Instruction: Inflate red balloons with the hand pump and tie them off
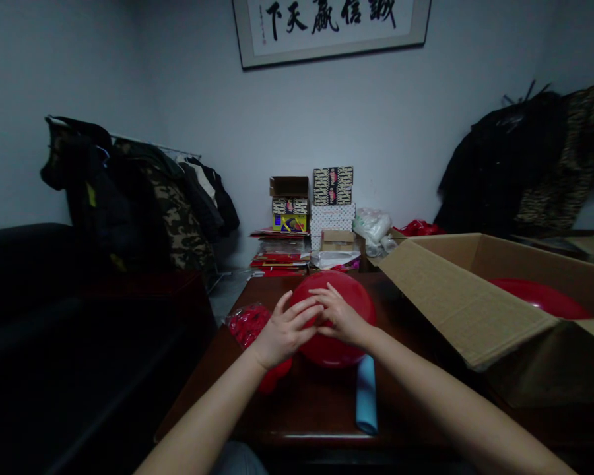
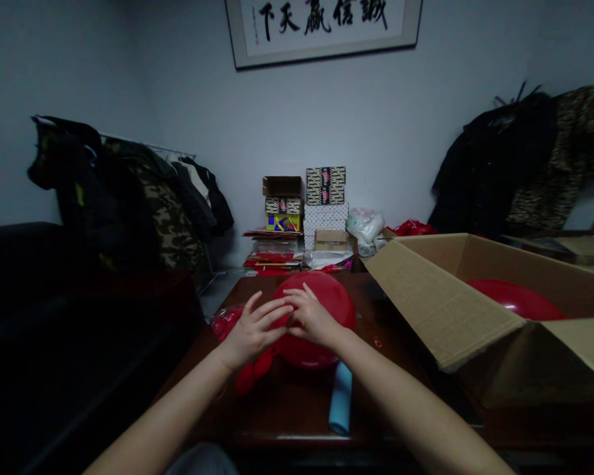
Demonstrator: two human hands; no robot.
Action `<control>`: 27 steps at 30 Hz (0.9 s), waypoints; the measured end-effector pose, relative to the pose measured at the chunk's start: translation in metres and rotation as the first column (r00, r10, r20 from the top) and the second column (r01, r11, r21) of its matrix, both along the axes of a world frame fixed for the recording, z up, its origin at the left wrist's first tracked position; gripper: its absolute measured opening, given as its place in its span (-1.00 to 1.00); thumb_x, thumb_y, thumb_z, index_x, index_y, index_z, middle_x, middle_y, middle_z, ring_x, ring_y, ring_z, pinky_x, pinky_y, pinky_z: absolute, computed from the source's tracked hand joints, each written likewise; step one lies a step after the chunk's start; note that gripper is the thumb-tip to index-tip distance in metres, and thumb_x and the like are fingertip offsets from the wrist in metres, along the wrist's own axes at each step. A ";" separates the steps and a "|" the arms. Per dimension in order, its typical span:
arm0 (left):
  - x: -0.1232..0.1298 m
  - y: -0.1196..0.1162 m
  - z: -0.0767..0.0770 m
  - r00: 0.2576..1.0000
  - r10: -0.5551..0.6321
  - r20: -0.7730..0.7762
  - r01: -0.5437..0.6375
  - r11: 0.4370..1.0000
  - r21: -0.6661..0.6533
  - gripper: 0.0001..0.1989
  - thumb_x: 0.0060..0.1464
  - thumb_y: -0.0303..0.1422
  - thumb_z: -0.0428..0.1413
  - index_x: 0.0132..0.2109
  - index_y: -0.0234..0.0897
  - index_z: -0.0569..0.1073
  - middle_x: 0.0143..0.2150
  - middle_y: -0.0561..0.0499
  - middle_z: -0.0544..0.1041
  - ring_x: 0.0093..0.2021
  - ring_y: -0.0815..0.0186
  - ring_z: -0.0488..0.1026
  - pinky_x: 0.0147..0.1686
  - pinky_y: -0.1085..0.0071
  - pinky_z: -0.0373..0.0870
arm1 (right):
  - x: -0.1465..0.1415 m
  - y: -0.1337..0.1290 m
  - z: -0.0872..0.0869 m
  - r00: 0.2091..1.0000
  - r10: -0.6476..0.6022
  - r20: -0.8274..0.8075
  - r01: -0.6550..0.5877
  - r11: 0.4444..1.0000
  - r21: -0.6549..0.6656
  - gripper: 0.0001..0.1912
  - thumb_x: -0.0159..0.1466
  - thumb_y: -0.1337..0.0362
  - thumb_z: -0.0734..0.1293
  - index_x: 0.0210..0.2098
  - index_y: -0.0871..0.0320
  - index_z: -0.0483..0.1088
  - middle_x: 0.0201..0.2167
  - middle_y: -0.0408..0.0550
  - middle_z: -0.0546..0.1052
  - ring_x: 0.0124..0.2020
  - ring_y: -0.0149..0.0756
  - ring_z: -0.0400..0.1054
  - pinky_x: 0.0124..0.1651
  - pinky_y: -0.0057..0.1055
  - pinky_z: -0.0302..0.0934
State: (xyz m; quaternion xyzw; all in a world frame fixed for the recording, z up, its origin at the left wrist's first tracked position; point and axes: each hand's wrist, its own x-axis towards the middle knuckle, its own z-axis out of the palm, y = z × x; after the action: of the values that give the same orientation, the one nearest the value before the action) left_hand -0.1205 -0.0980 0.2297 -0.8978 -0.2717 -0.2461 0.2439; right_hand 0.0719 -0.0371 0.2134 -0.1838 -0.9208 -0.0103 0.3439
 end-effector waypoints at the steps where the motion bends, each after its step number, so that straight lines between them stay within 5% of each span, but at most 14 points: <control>1: 0.001 0.000 0.000 1.000 0.006 0.001 -0.006 1.000 -0.005 -0.80 0.12 -0.40 0.00 -0.18 -0.06 0.48 0.11 0.06 0.38 0.21 0.28 0.14 0.23 0.04 -0.30 | -0.001 0.000 0.000 1.000 0.002 -0.002 -0.002 1.000 -0.001 -0.94 0.04 0.28 0.39 -0.51 0.09 0.42 -0.01 -0.08 0.39 0.16 -0.15 0.05 0.19 0.10 -0.25; 7: 0.002 0.001 0.002 0.999 0.052 -0.009 -0.053 0.998 -0.036 -0.74 0.11 -0.48 -0.05 -0.09 -0.19 0.44 0.01 -0.05 0.44 0.16 0.26 0.20 0.23 0.03 -0.25 | -0.001 -0.001 0.004 1.000 -0.002 0.024 0.002 1.000 -0.001 -0.96 0.08 0.24 0.38 -0.44 0.04 0.45 -0.02 -0.10 0.40 0.18 -0.15 0.03 0.19 0.11 -0.27; 14: 0.001 -0.014 0.008 0.988 0.095 0.119 -0.068 0.974 -0.214 -0.84 -0.14 -0.47 0.09 -0.34 -0.16 0.45 -0.05 -0.02 0.39 0.07 0.18 0.23 0.20 0.02 -0.16 | 0.002 -0.002 0.007 0.998 0.007 -0.062 -0.013 0.996 -0.091 -0.97 0.11 0.23 0.36 -0.42 0.00 0.45 -0.08 -0.15 0.42 0.16 -0.15 0.05 0.19 0.12 -0.26; 19: -0.001 -0.013 -0.002 0.963 0.187 0.197 -0.136 0.960 -0.247 -0.89 -0.16 -0.46 0.08 -0.40 -0.17 0.43 -0.15 -0.02 0.38 -0.03 0.18 0.26 0.17 -0.01 -0.10 | -0.001 -0.002 0.006 0.992 0.025 -0.123 -0.038 0.994 -0.105 -0.97 0.12 0.22 0.36 -0.43 0.00 0.46 -0.13 -0.14 0.45 0.14 -0.17 0.09 0.19 0.07 -0.19; 23: -0.003 -0.004 -0.012 0.914 0.232 0.333 -0.150 0.956 -0.253 -0.89 -0.04 -0.42 0.04 -0.44 -0.18 0.44 -0.28 -0.01 0.39 -0.15 0.23 0.30 0.10 0.04 0.04 | -0.003 -0.002 0.003 0.981 0.044 -0.188 -0.067 0.991 -0.120 -0.96 0.10 0.19 0.38 -0.43 -0.03 0.47 -0.15 -0.15 0.46 0.11 -0.17 0.14 0.18 0.04 -0.13; 27: 0.002 0.003 -0.016 0.789 0.216 0.576 0.001 0.936 -0.352 -0.80 0.06 -0.35 -0.03 -0.42 -0.20 0.47 -0.21 -0.04 0.42 -0.11 0.23 0.32 0.00 0.17 0.20 | -0.004 -0.003 -0.002 0.955 0.038 -0.293 -0.080 0.988 -0.133 -0.96 0.11 0.20 0.37 -0.41 -0.03 0.48 -0.15 -0.14 0.47 0.09 -0.19 0.18 0.16 -0.05 -0.03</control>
State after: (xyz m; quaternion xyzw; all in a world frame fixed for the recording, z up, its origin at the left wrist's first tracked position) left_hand -0.1188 -0.0951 0.2139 -0.7823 -0.4244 -0.4560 0.0023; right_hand 0.0675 -0.0403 0.2116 -0.1801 -0.8640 0.0932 0.4609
